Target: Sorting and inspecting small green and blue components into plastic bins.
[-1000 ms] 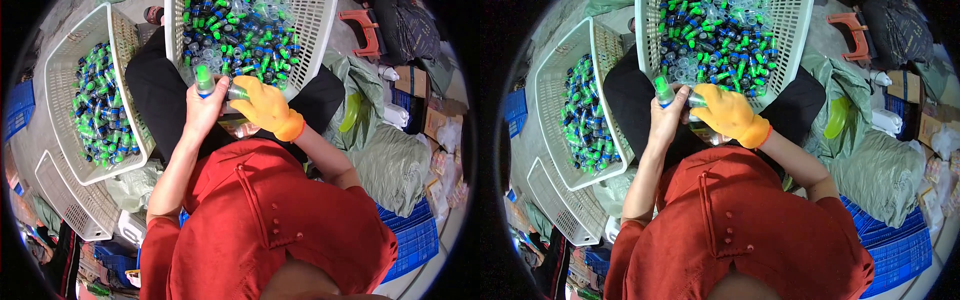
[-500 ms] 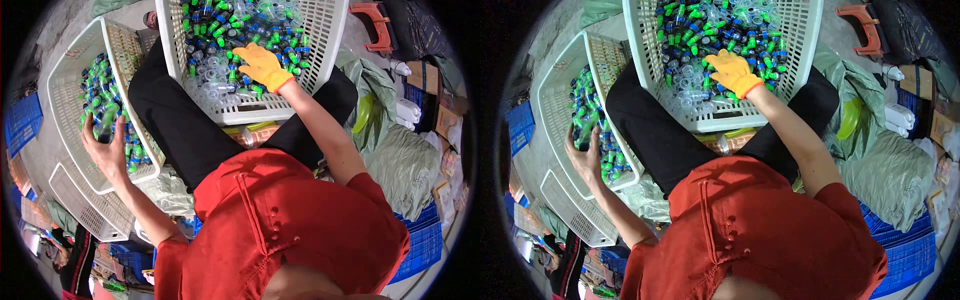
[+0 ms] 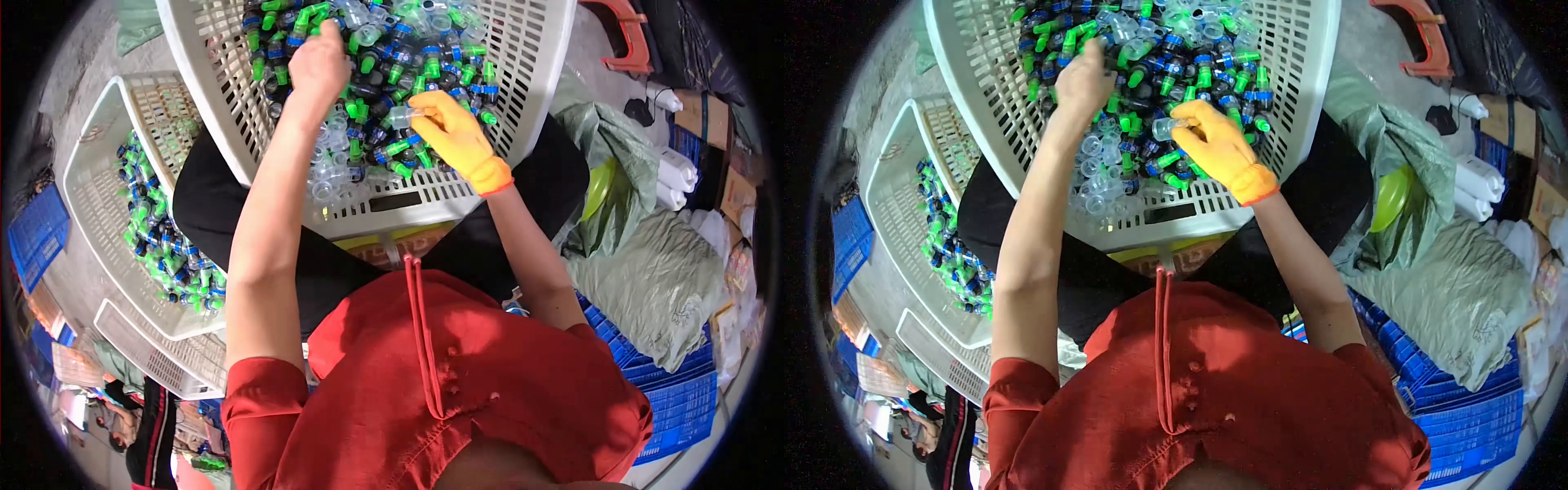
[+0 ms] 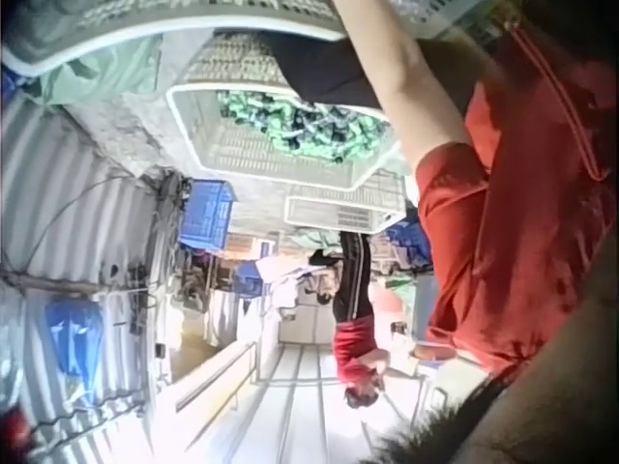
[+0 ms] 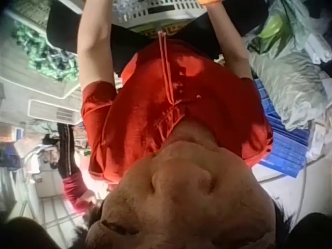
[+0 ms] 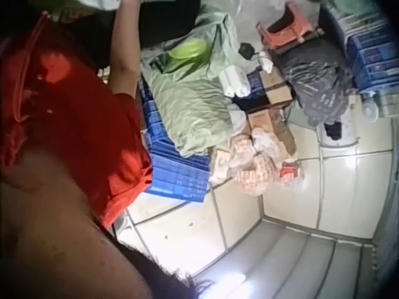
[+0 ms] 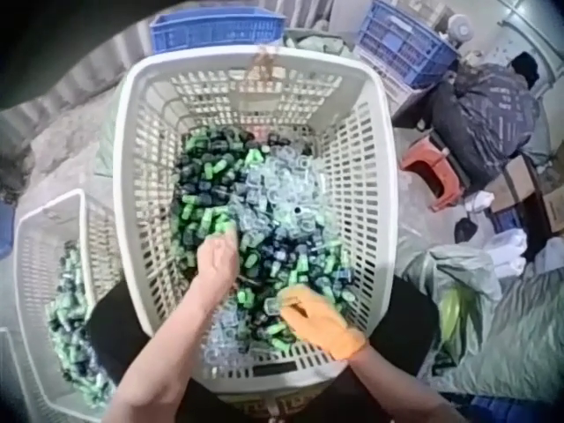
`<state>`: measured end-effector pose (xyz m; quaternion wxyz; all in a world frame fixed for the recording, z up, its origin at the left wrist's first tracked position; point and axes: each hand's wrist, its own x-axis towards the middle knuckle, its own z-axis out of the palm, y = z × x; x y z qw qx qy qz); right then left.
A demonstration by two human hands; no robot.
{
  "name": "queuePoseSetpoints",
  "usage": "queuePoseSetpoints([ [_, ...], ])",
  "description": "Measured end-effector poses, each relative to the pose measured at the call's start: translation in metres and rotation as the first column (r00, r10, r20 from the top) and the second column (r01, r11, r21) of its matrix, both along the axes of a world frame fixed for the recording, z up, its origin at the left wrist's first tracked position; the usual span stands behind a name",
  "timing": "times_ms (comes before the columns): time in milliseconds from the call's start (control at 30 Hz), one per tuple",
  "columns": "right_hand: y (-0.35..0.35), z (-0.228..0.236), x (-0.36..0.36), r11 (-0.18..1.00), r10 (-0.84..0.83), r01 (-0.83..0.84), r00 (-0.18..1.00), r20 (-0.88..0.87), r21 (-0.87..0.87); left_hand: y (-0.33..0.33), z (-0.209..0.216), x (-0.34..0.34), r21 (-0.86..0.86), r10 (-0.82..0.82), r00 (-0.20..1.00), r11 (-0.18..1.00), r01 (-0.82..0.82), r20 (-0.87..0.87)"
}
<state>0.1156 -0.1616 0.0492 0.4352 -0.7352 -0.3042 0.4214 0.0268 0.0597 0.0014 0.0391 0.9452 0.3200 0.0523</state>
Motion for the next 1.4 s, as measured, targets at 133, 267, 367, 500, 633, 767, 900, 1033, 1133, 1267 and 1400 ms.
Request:
queuePoseSetpoints([
  [133, -0.009, 0.019, -0.005, 0.979, -0.163, 0.182, 0.969, -0.184, 0.092, -0.011, 0.065, -0.039, -0.938, 0.489, 0.864, 0.341, -0.063, 0.120],
  [267, -0.010, 0.049, -0.022, 0.956, -0.159, 0.201, 0.966, -0.202, 0.212, -0.060, 0.084, -0.076, -0.930, 0.780, 0.622, -0.178, 0.322, 0.066],
  [367, -0.008, 0.066, -0.046, 0.962, -0.025, -0.094, 0.904, 0.426, 0.256, -0.090, 0.087, -0.094, -0.869, 0.827, 0.562, -0.263, 0.420, 0.021],
  [500, -0.024, 0.084, -0.062, 0.947, 0.120, -0.290, 0.719, 0.684, 0.139, -0.118, 0.100, -0.116, -0.842, 0.796, 0.605, -0.317, 0.436, 0.013],
  [633, -0.042, 0.096, -0.062, 0.919, 0.271, -0.386, 0.772, 0.575, 0.085, -0.146, 0.121, -0.134, -0.855, 0.738, 0.667, -0.277, 0.438, 0.103],
  [767, -0.049, 0.111, -0.056, 0.913, 0.366, -0.355, 0.930, -0.024, 0.200, -0.154, 0.145, -0.135, -0.857, 0.644, 0.703, -0.141, 0.496, 0.301],
  [900, -0.040, 0.141, -0.074, 0.736, 0.484, -0.674, 0.593, 0.644, 0.067, -0.117, 0.145, -0.145, -0.903, -0.075, 0.910, 0.109, 0.415, 0.408],
  [1033, -0.042, 0.117, -0.086, 0.895, 0.391, -0.444, 0.825, 0.409, 0.039, -0.131, 0.154, -0.127, -0.600, -0.247, 0.939, 0.723, 0.342, 0.238],
  [1133, -0.036, 0.108, -0.078, 0.944, 0.327, -0.330, 0.938, 0.118, 0.009, -0.130, 0.144, -0.118, -0.374, -0.266, 0.944, 0.869, 0.323, 0.197],
  [1267, -0.007, 0.099, -0.048, 0.951, 0.219, -0.288, 0.885, -0.411, -0.115, -0.112, 0.113, -0.096, -0.264, -0.276, 0.909, 0.894, 0.362, 0.312],
  [1400, 0.058, 0.036, 0.016, 0.963, 0.185, -0.179, 0.983, 0.010, -0.202, -0.057, 0.042, -0.044, 0.095, -0.177, 0.925, 0.984, 0.153, 0.336],
])
